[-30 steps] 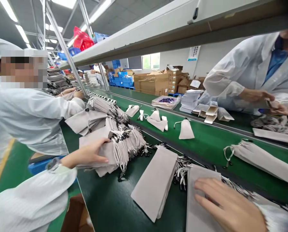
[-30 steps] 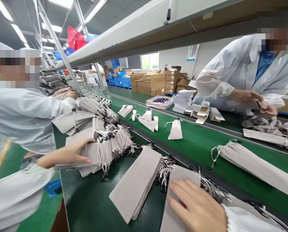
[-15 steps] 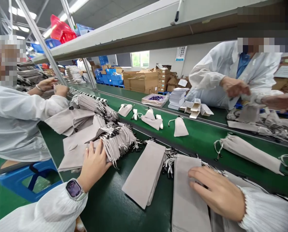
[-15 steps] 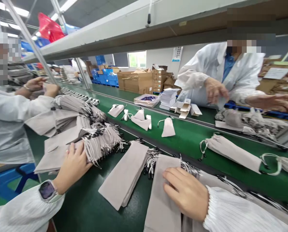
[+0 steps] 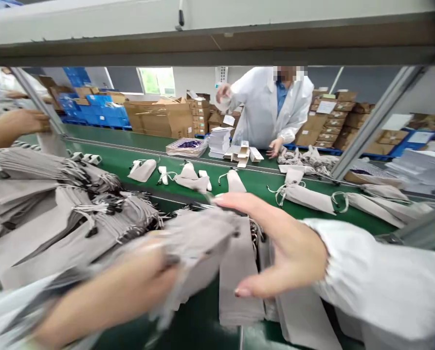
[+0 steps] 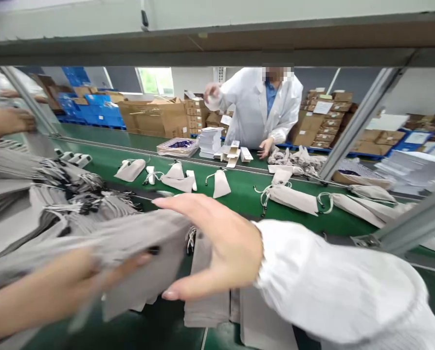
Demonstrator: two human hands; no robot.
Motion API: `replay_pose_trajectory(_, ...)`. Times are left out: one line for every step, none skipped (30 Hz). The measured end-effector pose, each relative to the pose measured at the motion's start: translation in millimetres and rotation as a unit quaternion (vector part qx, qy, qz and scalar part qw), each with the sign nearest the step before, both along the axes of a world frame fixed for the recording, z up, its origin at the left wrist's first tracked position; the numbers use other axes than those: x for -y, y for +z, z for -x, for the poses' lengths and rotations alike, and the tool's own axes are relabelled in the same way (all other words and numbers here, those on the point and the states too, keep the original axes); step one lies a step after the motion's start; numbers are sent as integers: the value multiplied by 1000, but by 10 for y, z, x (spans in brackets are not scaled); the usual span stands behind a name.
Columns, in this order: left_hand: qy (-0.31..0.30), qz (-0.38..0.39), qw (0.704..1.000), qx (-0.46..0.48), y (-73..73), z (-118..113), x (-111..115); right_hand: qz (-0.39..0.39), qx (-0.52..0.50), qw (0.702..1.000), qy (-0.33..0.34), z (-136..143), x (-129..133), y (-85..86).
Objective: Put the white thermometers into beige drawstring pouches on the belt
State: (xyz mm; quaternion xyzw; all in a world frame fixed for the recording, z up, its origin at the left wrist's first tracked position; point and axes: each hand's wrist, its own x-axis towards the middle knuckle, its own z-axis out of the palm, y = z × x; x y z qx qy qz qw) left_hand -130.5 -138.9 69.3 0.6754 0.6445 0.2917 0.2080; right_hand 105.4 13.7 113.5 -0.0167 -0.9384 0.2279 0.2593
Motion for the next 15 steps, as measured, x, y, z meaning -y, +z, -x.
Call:
replay_pose_trajectory(-36, 7, 999, 29, 72, -183, -215, 43, 51, 997, 25, 13, -62, 69)
replay_pose_trajectory(-84, 16, 994, 72, 151, -381, -440, 85, 101, 990, 41, -17, -145, 124)
replay_pose_trajectory(-137, 22, 984, 114, 230, -584, -661, 127, 139, 981, 38, -101, -242, 169)
replay_pose_trajectory(-187, 33, 970, 154, 301, -779, -866, 169, 158, 973, 17, -241, -342, 207)
replay_pose_trajectory(-237, 49, 951, 191, 353, -953, -1044, 207, 156, 966, -18, -430, -438, 239)
replay_pose_trajectory(-271, 67, 934, 221, 376, -1096, -1190, 240, 138, 959, -61, -657, -522, 262)
replay_pose_trajectory(-291, 77, 924, 236, 361, -1204, -1301, 267, 116, 950, -108, -904, -595, 271)
replay_pose_trajectory(-299, 75, 922, 232, 304, -1277, -1379, 290, 107, 939, -150, -1152, -658, 255)
replay_pose_trajectory(-302, 55, 929, 206, 205, -1322, -1429, 307, 115, 927, -183, -1382, -716, 205)
replay_pose_trajectory(-307, 22, 938, 157, 68, -1348, -1455, 319, 146, 912, -211, -1578, -775, 113)
replay_pose_trajectory(-318, -22, 943, 94, -95, -1362, -1463, 322, 201, 897, -227, -1729, -836, -22)
replay_pose_trajectory(-339, -69, 938, 21, -271, -1371, -1459, 312, 262, 880, -245, -1829, -898, -195)
replay_pose_trajectory(-368, -97, 924, -44, -446, -1376, -1446, 281, 319, 860, -280, -1880, -958, -394)
replay_pose_trajectory(-384, -115, 912, -91, -607, -1377, -1429, 222, 354, 844, -336, -1891, -1010, -605)
replay_pose_trajectory(-384, -121, 907, -125, -741, -1369, -1409, 144, 373, 832, -384, -1874, -1049, -809)
